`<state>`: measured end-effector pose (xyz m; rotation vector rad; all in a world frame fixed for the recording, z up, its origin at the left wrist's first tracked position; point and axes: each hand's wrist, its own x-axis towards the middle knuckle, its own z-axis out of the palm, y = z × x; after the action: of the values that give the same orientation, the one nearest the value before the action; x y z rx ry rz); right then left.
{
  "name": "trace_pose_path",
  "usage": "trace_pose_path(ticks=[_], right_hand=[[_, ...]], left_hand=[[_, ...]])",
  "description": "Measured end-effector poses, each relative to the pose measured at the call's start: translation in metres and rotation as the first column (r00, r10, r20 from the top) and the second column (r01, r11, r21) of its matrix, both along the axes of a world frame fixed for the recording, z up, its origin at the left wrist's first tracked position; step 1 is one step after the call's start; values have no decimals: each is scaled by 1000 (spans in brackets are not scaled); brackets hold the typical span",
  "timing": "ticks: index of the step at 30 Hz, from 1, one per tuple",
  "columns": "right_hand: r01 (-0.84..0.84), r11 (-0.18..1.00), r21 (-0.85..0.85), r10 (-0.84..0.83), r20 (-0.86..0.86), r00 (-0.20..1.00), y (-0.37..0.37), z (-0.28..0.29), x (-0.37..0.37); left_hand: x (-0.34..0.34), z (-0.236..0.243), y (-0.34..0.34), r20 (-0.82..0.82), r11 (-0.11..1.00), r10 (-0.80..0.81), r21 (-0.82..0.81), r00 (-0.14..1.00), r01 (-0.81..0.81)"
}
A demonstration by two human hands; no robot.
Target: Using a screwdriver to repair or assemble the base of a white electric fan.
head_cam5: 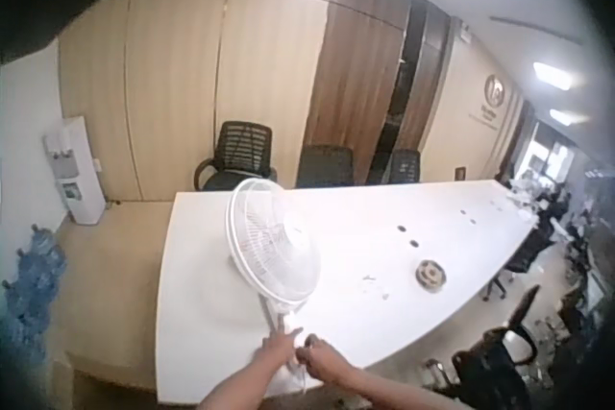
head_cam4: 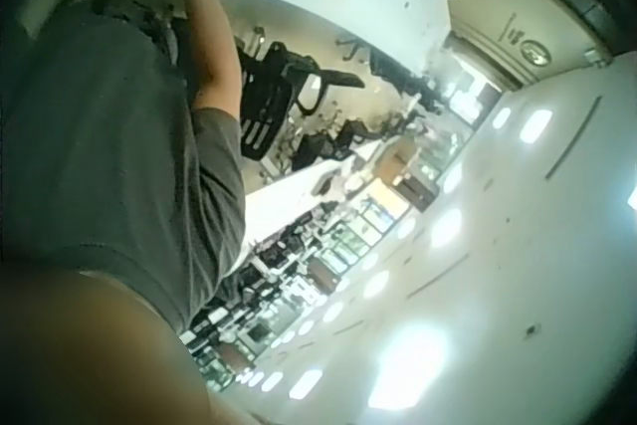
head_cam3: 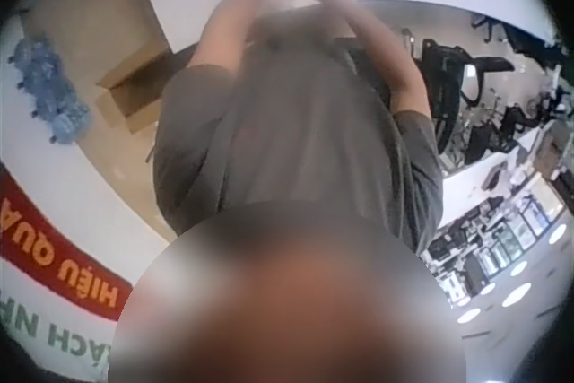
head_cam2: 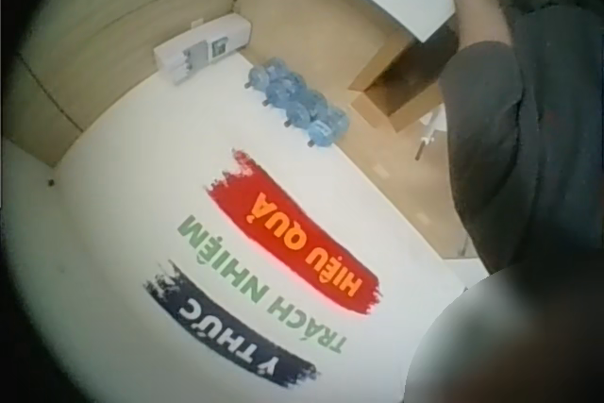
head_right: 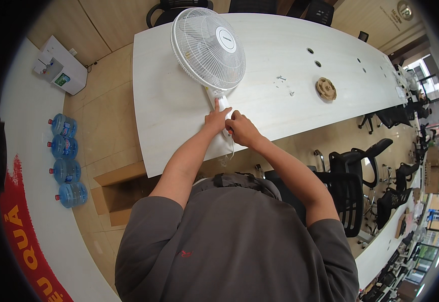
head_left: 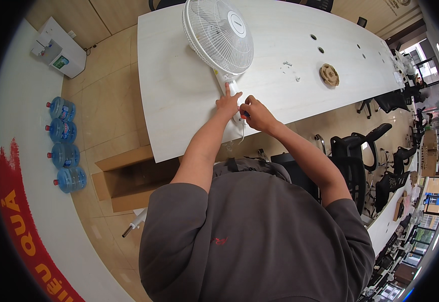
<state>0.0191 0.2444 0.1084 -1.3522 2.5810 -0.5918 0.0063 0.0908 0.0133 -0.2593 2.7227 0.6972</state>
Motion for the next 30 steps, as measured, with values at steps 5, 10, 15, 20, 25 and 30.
trace_pose_path(ticks=[5, 10, 15, 20, 25, 30], right_hand=[[156, 986, 65, -157, 4, 988, -14, 30, 17], [221, 959, 176, -231, 41, 972, -8, 17, 10], [222, 969, 106, -221, -20, 975, -9, 18, 13], [179, 975, 132, -185, 39, 982, -6, 12, 8], [169, 984, 64, -164, -70, 984, -8, 22, 17], [119, 989, 91, -121, 15, 993, 1, 2, 3]], left_hand=[[2, -5, -2, 7, 1000, -10, 1, 1000, 10], [1, 2, 0, 17, 1000, -11, 5, 1000, 11], [1, 1, -1, 29, 1000, -17, 11, 999, 16], [-1, 0, 0, 36, 1000, -10, 10, 999, 9], [1, -1, -1, 30, 1000, -21, 10, 999, 21], [0, 1, 0, 13, 1000, -21, 10, 1000, 20]])
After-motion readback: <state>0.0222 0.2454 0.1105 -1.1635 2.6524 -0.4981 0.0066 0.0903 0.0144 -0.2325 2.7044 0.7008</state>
